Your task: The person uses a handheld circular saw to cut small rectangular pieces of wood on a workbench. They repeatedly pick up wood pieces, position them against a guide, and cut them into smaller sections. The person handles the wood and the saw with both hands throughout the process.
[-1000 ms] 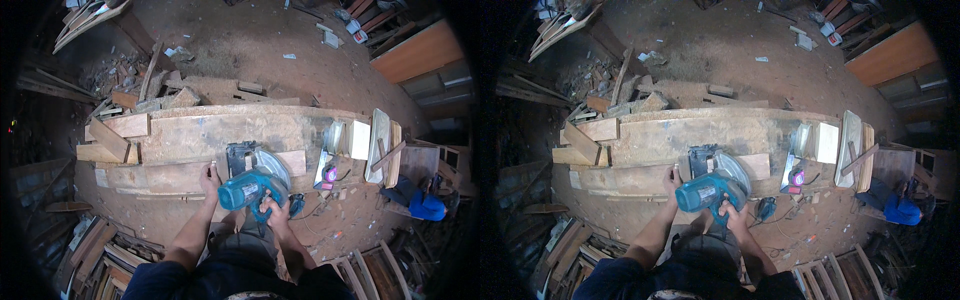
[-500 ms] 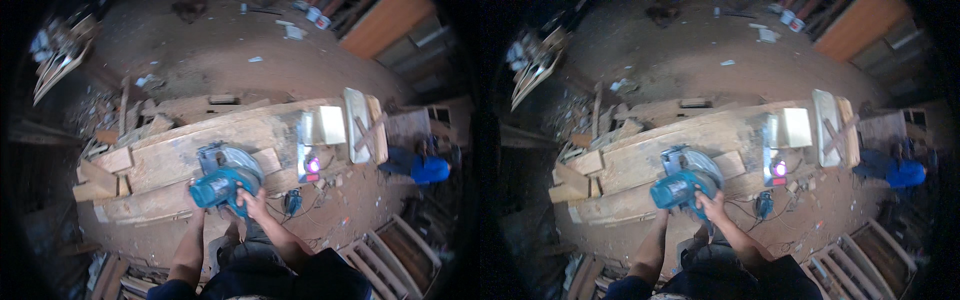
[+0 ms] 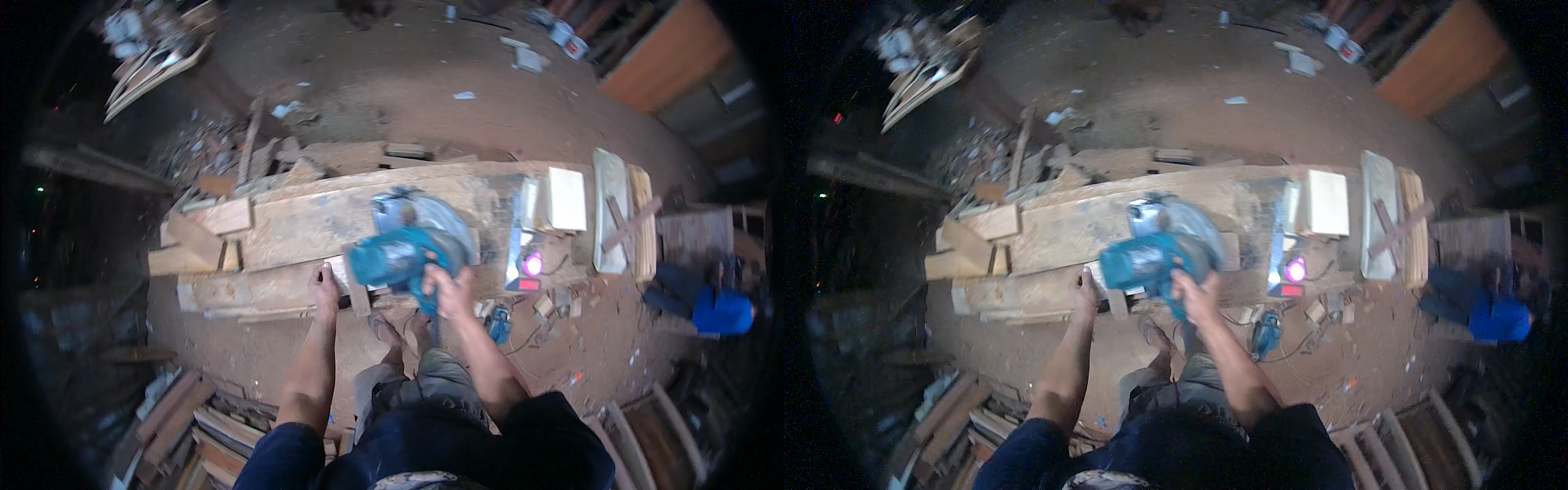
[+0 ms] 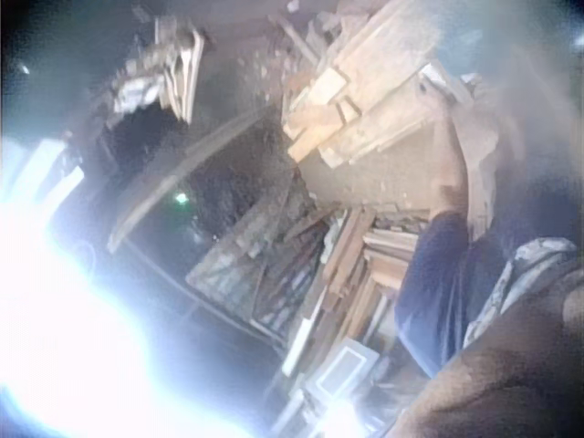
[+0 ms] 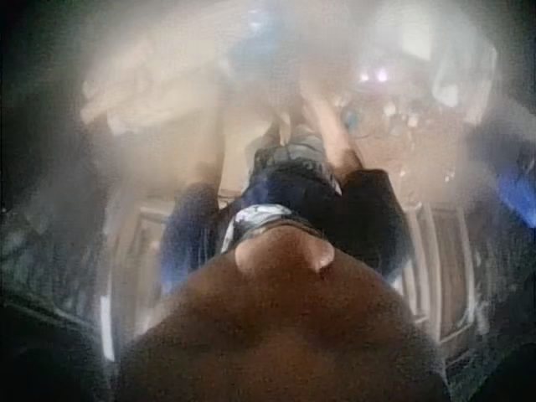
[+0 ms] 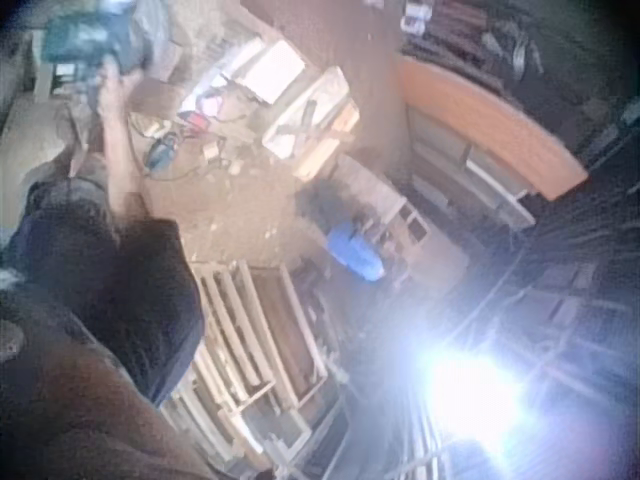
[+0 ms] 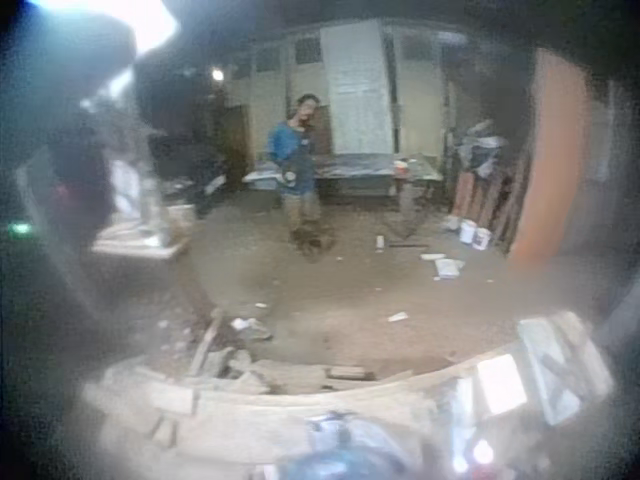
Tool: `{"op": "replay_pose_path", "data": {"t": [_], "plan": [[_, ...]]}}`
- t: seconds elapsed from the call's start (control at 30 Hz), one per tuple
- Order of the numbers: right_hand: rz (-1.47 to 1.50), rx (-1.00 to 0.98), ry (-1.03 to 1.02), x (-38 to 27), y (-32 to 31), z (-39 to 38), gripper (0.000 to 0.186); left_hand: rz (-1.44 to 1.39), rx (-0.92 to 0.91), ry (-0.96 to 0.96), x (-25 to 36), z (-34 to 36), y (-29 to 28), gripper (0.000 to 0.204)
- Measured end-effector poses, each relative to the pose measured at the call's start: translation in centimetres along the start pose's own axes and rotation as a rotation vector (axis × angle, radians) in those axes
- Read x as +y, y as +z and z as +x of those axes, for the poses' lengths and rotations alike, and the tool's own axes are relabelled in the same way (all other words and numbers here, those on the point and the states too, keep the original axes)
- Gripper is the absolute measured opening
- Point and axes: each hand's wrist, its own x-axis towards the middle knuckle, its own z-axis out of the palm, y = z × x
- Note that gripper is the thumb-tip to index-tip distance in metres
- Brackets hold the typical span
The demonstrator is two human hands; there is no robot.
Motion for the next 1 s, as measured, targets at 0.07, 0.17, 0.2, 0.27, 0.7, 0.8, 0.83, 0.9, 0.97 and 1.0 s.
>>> {"op": "replay_pose_path", "data": {"t": [0.07, 0.17, 0.2, 0.27, 0.7, 0.8, 0.83, 0.9, 0.97, 1.0], "plan": [[-0.003, -0.025, -0.041, -1.1, -3.5, -2.1, 0.025, 0.038, 0.062, 0.018, 0.4, 0.5, -1.9, 0.033], [-0.16, 0.016, -0.029, -2.9, -7.4, -5.4, 0.025, 0.068, 0.133, 0.018, -0.5, 2.6, -7.5, 0.033], [-0.232, 0.033, -0.042, -3.5, -9.0, -6.4, 0.024, 0.06, 0.156, -0.014, 0.1, 2.4, -7.2, 0.033], [-0.346, 0.054, -0.05, -4.2, -12.0, -7.8, 0.024, 0.059, 0.196, -0.075, 2.6, 1.8, -7.2, 0.033], [-0.448, 0.206, 0.05, -5.9, -18.1, -14.6, 0.026, 0.614, -0.262, 0.647, 13.9, -3.6, 6.2, 0.045], [-0.424, 0.264, 0.059, -4.1, -19.0, -16.1, 0.027, 0.945, -0.737, 0.955, 17.0, -7.1, 13.2, 0.07], [-0.428, 0.271, 0.032, -3.7, -18.6, -16.5, 0.026, 0.985, -0.68, 1.011, 16.4, -7.8, 14.8, 0.069], [-0.412, 0.358, 0.051, -4.8, -15.9, -17.0, 0.023, 1.014, -0.651, 1.025, 15.6, -8.0, 16.7, 0.067], [-0.471, 0.361, 0.012, -4.3, -15.5, -17.9, 0.021, 0.995, -0.709, 0.937, 15.7, -8.3, 17.4, 0.062], [-0.501, 0.359, -0.006, -4.0, -15.2, -18.2, 0.021, 0.867, -0.631, 0.896, 15.3, -7.7, 16.4, 0.061]]}}
